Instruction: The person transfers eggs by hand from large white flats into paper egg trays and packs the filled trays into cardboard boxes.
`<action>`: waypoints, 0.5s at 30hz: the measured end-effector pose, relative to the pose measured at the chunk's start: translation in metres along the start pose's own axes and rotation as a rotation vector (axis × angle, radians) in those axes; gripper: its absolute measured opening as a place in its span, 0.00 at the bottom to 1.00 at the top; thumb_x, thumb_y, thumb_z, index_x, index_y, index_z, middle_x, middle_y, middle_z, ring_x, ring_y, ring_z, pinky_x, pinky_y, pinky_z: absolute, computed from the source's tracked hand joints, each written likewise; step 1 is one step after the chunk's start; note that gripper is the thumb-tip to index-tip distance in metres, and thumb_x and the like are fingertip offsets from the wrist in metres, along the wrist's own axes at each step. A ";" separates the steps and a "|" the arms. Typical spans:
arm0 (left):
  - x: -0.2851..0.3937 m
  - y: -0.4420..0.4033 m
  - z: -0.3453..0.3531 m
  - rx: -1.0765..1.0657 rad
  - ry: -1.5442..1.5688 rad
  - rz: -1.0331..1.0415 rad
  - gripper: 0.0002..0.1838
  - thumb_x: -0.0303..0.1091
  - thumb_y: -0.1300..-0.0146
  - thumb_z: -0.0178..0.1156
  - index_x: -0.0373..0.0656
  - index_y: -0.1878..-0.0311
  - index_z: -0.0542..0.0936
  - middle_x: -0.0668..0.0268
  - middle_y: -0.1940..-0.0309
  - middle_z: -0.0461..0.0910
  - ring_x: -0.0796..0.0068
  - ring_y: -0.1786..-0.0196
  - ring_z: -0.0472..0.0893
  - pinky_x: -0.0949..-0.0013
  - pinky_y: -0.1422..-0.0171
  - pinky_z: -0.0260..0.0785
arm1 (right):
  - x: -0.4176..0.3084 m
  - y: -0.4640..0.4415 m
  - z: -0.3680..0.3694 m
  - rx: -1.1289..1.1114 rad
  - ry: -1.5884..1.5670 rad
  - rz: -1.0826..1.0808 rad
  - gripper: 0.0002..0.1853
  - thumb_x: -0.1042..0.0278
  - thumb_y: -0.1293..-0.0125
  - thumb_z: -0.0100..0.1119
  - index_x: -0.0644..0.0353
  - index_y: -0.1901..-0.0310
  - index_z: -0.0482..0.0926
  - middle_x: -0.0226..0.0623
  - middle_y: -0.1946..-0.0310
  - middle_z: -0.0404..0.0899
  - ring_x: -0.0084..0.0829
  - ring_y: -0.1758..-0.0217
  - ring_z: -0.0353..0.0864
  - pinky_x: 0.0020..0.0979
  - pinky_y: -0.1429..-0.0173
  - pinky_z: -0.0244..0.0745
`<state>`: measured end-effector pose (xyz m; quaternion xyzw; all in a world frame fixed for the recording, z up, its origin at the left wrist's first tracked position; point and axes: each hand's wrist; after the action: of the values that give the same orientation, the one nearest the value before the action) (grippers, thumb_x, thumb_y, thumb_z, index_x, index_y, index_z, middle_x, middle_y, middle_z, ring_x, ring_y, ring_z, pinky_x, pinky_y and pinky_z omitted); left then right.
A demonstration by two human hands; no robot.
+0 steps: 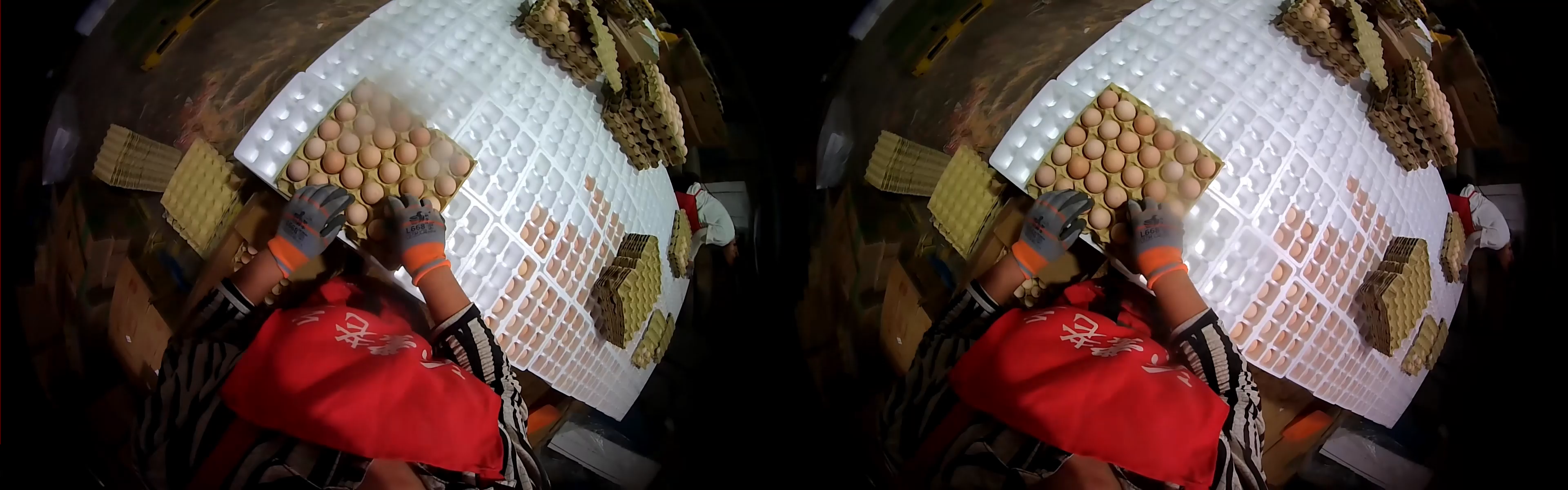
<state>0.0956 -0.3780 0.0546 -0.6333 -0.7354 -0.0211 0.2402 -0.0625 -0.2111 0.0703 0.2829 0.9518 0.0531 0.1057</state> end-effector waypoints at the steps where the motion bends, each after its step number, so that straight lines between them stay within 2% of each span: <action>1: 0.000 -0.003 0.000 0.005 0.012 0.012 0.22 0.32 0.40 0.64 0.47 0.40 0.79 0.60 0.43 0.78 0.55 0.40 0.76 0.52 0.34 0.66 | 0.001 -0.002 0.000 0.005 -0.011 -0.002 0.16 0.60 0.41 0.65 0.49 0.51 0.80 0.39 0.54 0.81 0.46 0.52 0.81 0.45 0.49 0.79; 3: 0.004 -0.008 0.000 0.013 0.035 0.029 0.20 0.34 0.38 0.64 0.46 0.42 0.80 0.59 0.45 0.80 0.57 0.41 0.77 0.54 0.33 0.64 | 0.004 -0.002 0.001 0.011 -0.035 -0.010 0.18 0.60 0.43 0.66 0.49 0.50 0.81 0.40 0.54 0.82 0.48 0.51 0.82 0.45 0.48 0.79; 6: 0.013 -0.020 0.002 0.036 0.105 0.023 0.19 0.34 0.37 0.64 0.45 0.42 0.80 0.58 0.46 0.80 0.55 0.43 0.77 0.54 0.35 0.66 | 0.026 0.004 0.019 0.208 -0.500 -0.001 0.21 0.55 0.41 0.69 0.51 0.48 0.81 0.43 0.55 0.82 0.44 0.52 0.82 0.44 0.49 0.79; 7: 0.019 -0.024 0.001 0.062 0.151 -0.001 0.19 0.33 0.37 0.64 0.45 0.42 0.81 0.58 0.47 0.81 0.54 0.44 0.78 0.55 0.36 0.68 | 0.025 0.014 0.009 0.160 -0.992 0.172 0.19 0.61 0.37 0.66 0.58 0.47 0.81 0.42 0.57 0.84 0.38 0.57 0.85 0.39 0.50 0.81; 9: 0.036 -0.030 0.000 0.104 0.253 -0.043 0.18 0.30 0.37 0.64 0.44 0.43 0.81 0.58 0.47 0.82 0.53 0.45 0.79 0.55 0.39 0.71 | 0.047 0.032 0.012 0.189 -1.592 0.315 0.19 0.66 0.33 0.63 0.65 0.43 0.79 0.39 0.56 0.84 0.32 0.59 0.86 0.33 0.51 0.81; 10: 0.044 -0.032 0.004 0.145 0.284 -0.025 0.18 0.33 0.37 0.65 0.43 0.43 0.81 0.57 0.47 0.81 0.54 0.45 0.79 0.55 0.40 0.70 | 0.060 0.049 0.005 0.131 -1.916 0.401 0.21 0.71 0.31 0.61 0.64 0.38 0.75 0.35 0.51 0.83 0.27 0.51 0.83 0.30 0.49 0.81; 11: 0.055 -0.035 0.008 0.143 0.350 -0.032 0.19 0.32 0.37 0.65 0.44 0.43 0.81 0.57 0.47 0.82 0.54 0.44 0.79 0.54 0.39 0.70 | 0.068 0.066 -0.003 0.159 -1.916 0.370 0.25 0.75 0.28 0.57 0.62 0.31 0.69 0.36 0.43 0.79 0.28 0.45 0.82 0.30 0.46 0.81; 13: 0.082 -0.043 0.017 0.084 0.440 -0.009 0.19 0.31 0.38 0.66 0.43 0.43 0.82 0.57 0.47 0.82 0.54 0.44 0.79 0.54 0.39 0.71 | 0.087 0.099 0.021 0.374 -1.443 0.130 0.28 0.82 0.26 0.52 0.58 0.26 0.63 0.36 0.38 0.74 0.30 0.40 0.80 0.30 0.43 0.80; 14: 0.097 -0.046 0.023 0.059 0.451 0.018 0.19 0.31 0.38 0.66 0.43 0.43 0.82 0.57 0.48 0.82 0.54 0.44 0.79 0.54 0.39 0.71 | 0.096 0.115 0.025 0.417 -1.795 0.162 0.32 0.88 0.28 0.50 0.56 0.25 0.61 0.35 0.38 0.74 0.30 0.38 0.79 0.31 0.40 0.78; 15: 0.112 -0.046 0.034 0.036 0.521 0.030 0.19 0.31 0.38 0.66 0.43 0.43 0.82 0.57 0.47 0.82 0.53 0.44 0.79 0.54 0.38 0.71 | 0.106 0.132 0.028 0.415 -1.743 0.242 0.36 0.91 0.33 0.55 0.60 0.25 0.59 0.38 0.34 0.70 0.33 0.37 0.78 0.36 0.33 0.76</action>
<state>0.0315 -0.2721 0.0796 -0.6131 -0.6394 -0.1670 0.4329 -0.0730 -0.0415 0.0464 0.3342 0.4883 -0.3422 0.7299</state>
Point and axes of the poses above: each hand's wrist, its own y-axis away from the middle knuckle, its own z-axis out of the palm, x = y × z
